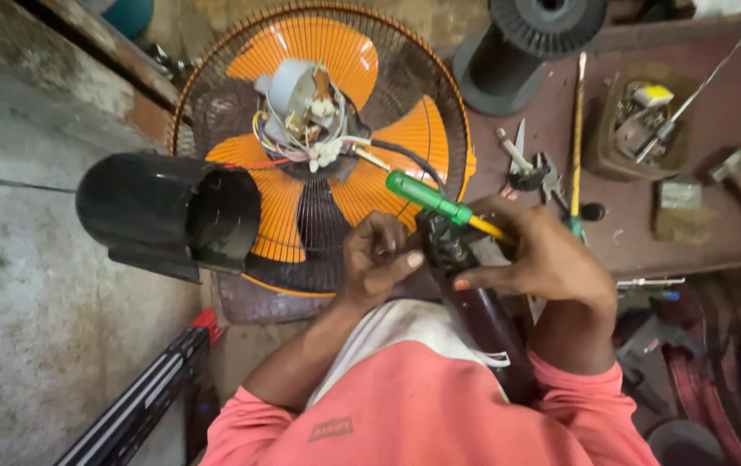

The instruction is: The person disassembles a standing electric fan, removing the rear motor housing and using a screwdriver to detach internal components. They then work on the fan's neck joint, using a screwdriver to loosen and adjust the mounting hardware.

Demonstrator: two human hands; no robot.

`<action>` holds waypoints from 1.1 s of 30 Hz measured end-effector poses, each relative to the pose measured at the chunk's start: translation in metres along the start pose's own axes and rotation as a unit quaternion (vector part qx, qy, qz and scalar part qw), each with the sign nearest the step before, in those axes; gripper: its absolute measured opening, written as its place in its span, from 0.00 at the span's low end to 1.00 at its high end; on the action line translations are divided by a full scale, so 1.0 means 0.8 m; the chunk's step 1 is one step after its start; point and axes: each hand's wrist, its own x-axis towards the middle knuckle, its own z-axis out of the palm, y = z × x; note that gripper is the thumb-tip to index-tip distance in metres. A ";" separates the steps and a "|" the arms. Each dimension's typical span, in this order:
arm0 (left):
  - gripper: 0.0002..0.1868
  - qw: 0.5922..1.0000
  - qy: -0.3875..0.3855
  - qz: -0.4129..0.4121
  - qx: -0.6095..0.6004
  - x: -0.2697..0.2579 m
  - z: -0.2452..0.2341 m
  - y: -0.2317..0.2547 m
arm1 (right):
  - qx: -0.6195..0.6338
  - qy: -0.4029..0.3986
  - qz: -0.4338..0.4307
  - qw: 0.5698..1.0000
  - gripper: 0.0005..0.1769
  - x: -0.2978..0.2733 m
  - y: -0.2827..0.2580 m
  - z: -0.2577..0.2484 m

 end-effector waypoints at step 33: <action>0.27 0.960 0.158 -0.090 0.213 0.012 0.021 0.010 | 0.128 0.175 -0.151 0.965 0.59 0.000 0.055 0.096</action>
